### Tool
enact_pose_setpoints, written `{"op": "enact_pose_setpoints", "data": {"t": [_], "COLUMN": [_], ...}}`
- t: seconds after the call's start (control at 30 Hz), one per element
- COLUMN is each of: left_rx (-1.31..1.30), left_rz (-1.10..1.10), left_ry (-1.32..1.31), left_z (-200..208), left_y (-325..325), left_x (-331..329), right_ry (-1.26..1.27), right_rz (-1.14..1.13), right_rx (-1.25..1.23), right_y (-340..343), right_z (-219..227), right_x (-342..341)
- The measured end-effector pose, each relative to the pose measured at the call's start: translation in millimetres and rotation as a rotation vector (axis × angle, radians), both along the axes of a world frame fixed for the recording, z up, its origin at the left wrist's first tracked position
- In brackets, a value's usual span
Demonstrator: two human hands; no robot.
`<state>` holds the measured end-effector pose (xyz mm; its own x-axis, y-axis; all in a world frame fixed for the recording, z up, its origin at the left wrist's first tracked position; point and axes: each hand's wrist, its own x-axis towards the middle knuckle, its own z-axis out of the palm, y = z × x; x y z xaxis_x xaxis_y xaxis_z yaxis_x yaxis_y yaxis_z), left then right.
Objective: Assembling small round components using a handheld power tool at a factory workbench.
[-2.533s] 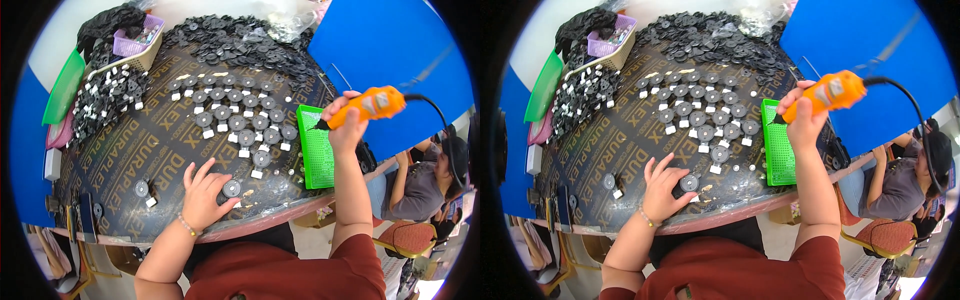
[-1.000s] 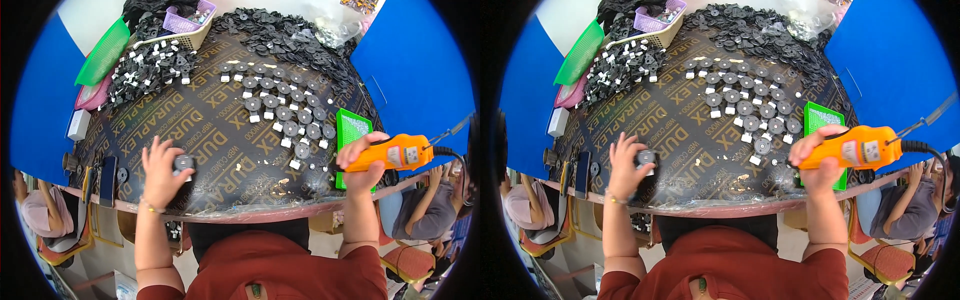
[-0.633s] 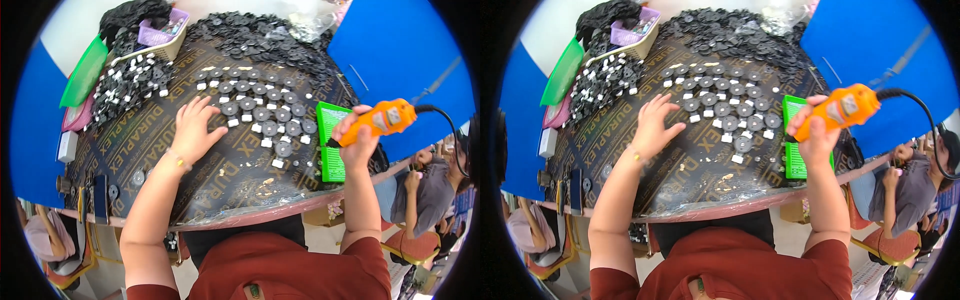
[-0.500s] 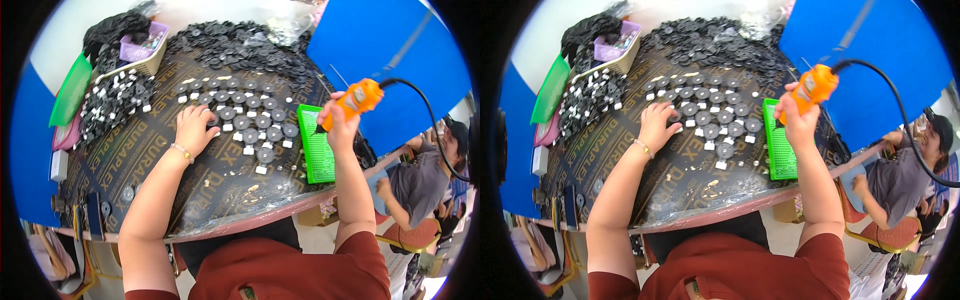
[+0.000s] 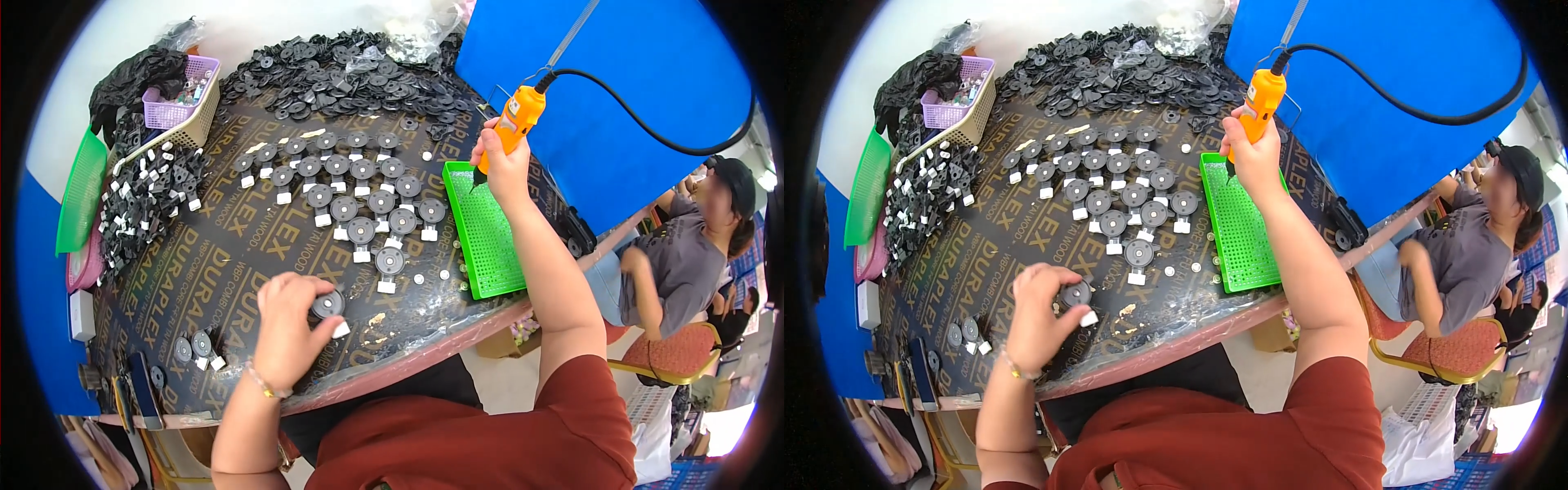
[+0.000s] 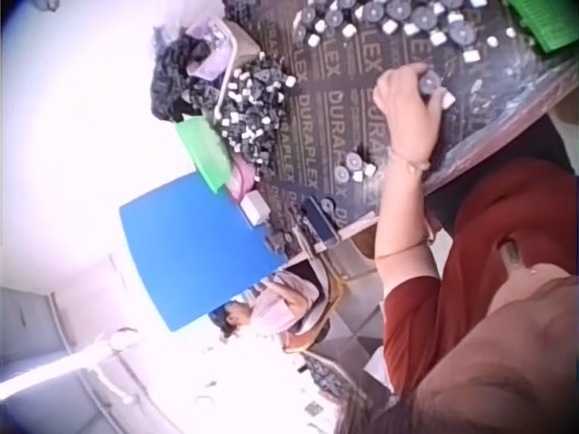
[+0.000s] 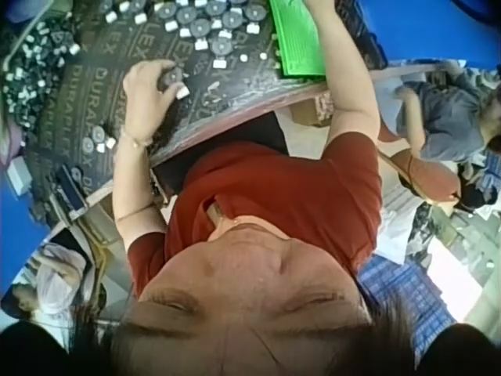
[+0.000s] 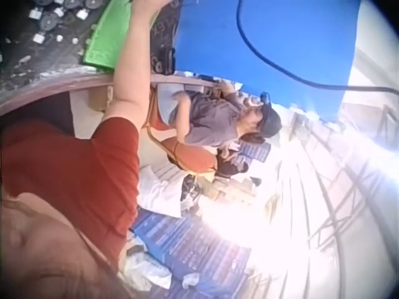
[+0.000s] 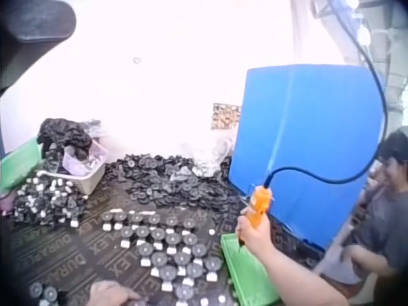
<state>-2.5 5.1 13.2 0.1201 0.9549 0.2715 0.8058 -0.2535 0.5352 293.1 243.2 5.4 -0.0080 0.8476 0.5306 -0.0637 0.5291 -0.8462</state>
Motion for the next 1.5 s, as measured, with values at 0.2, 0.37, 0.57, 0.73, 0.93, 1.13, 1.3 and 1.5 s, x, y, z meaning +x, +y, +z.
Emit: {"op": "enact_pose_setpoints", "data": {"t": [0.2, 0.37, 0.57, 0.73, 0.93, 1.13, 1.3, 1.5], "left_rx": [0.013, 0.030, 0.032, 0.035, 0.008, -0.032, -0.018, 0.021], "left_rz": [-0.028, -0.018, -0.004, -0.001, 0.006, -0.001, -0.003, 0.018], "left_ry": [-0.041, -0.034, -0.044, -0.073, -0.114, -0.124, -0.124, -0.113], "left_z": [-35.5, -33.0, -42.2, -47.2, -48.0, -46.8, -47.6, -41.3], "left_y": [-11.8, -10.1, -11.0, -10.7, -10.4, -11.1, -11.7, -13.1], "left_x": [10.2, 8.0, 4.4, 2.1, 1.0, 1.1, 0.7, 5.4], "right_ry": [0.009, 0.042, 0.260, 0.238, 0.205, 0.183, 0.130, 0.215], "right_rz": [0.010, -0.020, 0.286, 0.667, 0.804, 0.821, 0.804, 0.802], "right_rx": [0.013, 0.049, 0.156, 0.017, -0.179, -0.180, -0.152, -0.179], "right_y": [-1.8, -10.2, -71.5, -143.5, -164.5, -161.4, -163.0, -162.8], "right_z": [-2.9, 3.2, 45.3, 33.9, 14.4, 0.4, -1.4, 4.3], "right_x": [-3.2, 2.7, -28.4, -89.1, -134.4, -140.9, -142.5, -139.9]}}
